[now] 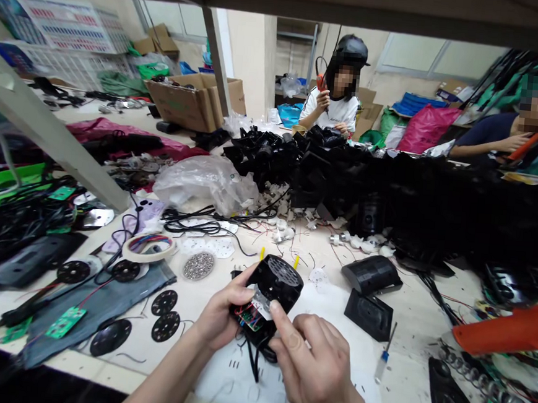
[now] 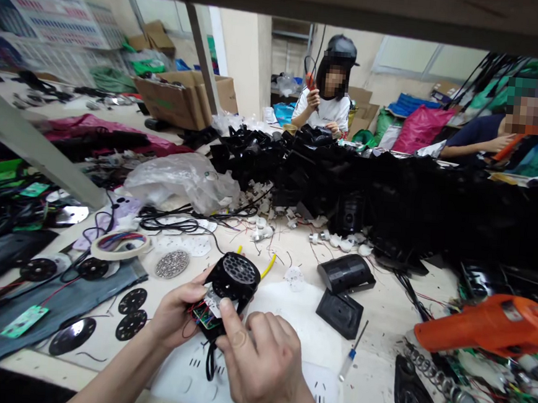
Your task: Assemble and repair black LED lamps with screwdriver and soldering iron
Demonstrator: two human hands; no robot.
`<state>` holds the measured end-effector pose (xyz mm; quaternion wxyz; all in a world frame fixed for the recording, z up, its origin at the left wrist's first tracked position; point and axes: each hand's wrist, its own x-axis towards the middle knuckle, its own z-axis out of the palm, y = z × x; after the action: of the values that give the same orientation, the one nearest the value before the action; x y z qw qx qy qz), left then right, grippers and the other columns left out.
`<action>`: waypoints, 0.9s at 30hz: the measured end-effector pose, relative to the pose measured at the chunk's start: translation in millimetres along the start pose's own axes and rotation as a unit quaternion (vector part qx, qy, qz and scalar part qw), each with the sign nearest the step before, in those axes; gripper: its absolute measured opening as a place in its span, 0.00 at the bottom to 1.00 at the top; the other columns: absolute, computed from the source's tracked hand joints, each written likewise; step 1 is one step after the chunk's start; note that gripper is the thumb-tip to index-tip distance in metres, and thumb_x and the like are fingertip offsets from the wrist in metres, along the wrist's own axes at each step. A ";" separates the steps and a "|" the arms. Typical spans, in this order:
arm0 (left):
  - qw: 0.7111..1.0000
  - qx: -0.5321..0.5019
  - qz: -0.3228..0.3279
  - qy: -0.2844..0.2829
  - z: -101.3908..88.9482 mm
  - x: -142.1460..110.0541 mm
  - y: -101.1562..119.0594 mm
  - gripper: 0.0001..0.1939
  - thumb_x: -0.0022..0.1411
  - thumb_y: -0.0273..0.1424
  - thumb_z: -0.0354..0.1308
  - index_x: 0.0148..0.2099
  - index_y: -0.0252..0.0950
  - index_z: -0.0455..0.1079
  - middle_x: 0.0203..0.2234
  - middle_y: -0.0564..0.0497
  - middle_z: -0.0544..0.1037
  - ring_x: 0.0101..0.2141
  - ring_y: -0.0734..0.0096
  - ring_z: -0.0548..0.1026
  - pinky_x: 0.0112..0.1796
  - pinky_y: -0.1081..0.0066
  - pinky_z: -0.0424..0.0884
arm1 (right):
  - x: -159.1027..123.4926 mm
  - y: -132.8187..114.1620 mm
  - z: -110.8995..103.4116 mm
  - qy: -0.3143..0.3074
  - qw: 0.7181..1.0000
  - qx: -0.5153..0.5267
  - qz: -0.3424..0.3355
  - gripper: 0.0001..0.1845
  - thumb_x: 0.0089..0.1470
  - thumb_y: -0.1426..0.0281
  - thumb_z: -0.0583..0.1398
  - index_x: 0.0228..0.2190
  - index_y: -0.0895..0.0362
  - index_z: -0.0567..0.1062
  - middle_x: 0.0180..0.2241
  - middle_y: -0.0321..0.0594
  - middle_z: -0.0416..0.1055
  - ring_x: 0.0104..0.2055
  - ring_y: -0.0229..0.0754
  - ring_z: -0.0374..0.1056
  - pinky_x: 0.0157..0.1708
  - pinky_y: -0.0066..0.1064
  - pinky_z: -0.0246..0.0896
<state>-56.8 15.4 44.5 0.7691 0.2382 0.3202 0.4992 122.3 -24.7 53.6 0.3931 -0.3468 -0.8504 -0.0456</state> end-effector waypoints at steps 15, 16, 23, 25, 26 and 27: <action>0.998 0.005 0.031 0.061 10.7 2.6 4.9 0.40 0.48 0.29 0.64 0.65 0.39 0.62 0.37 0.50 0.83 0.31 0.63 0.79 0.36 0.70 0.72 | -13.2 6.1 0.9 0.058 0.992 0.076 0.085 0.15 0.62 0.79 0.55 0.50 0.65 0.71 0.29 0.45 0.70 0.29 0.41 0.67 0.26 0.31 0.65; 0.997 0.003 0.028 0.070 10.6 2.5 4.6 0.40 0.49 0.30 0.64 0.65 0.39 0.62 0.39 0.49 0.83 0.34 0.60 0.80 0.39 0.68 0.73 | -14.0 6.0 1.7 0.058 0.990 0.084 0.092 0.14 0.62 0.79 0.55 0.48 0.64 0.72 0.29 0.44 0.70 0.28 0.41 0.67 0.26 0.31 0.65; 0.997 -0.030 0.028 0.069 3.1 0.4 -0.4 0.37 0.54 0.32 0.64 0.65 0.43 0.61 0.47 0.49 0.80 0.47 0.52 0.78 0.51 0.59 0.70 | -15.4 2.7 6.4 0.037 0.988 0.099 0.108 0.10 0.62 0.79 0.55 0.44 0.63 0.73 0.29 0.43 0.70 0.28 0.40 0.67 0.27 0.30 0.66; 0.997 -0.048 0.033 0.045 -0.6 -0.4 -2.2 0.35 0.56 0.35 0.64 0.65 0.43 0.61 0.49 0.49 0.80 0.49 0.52 0.77 0.53 0.59 0.69 | -14.3 1.7 6.8 0.032 0.989 0.100 0.105 0.10 0.62 0.79 0.55 0.44 0.63 0.73 0.29 0.43 0.70 0.28 0.40 0.67 0.27 0.30 0.66; 0.997 -0.054 0.033 0.036 -2.3 -1.0 -3.1 0.34 0.56 0.35 0.64 0.65 0.44 0.62 0.49 0.48 0.79 0.50 0.51 0.76 0.54 0.59 0.68 | -13.7 1.1 7.0 0.030 0.989 0.101 0.104 0.10 0.62 0.79 0.54 0.44 0.63 0.73 0.28 0.42 0.70 0.28 0.40 0.67 0.27 0.30 0.66; 0.997 -0.057 0.032 0.032 -3.8 -1.6 -3.8 0.34 0.57 0.36 0.64 0.65 0.44 0.62 0.50 0.49 0.79 0.51 0.51 0.75 0.55 0.59 0.67 | -13.2 0.5 7.3 0.028 0.989 0.102 0.104 0.10 0.62 0.79 0.54 0.43 0.63 0.73 0.28 0.42 0.69 0.28 0.40 0.67 0.27 0.30 0.65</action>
<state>-57.8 12.6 39.8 0.7545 0.1881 0.3080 0.5482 124.0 -29.1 39.3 0.4523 -0.3902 -0.7986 0.0728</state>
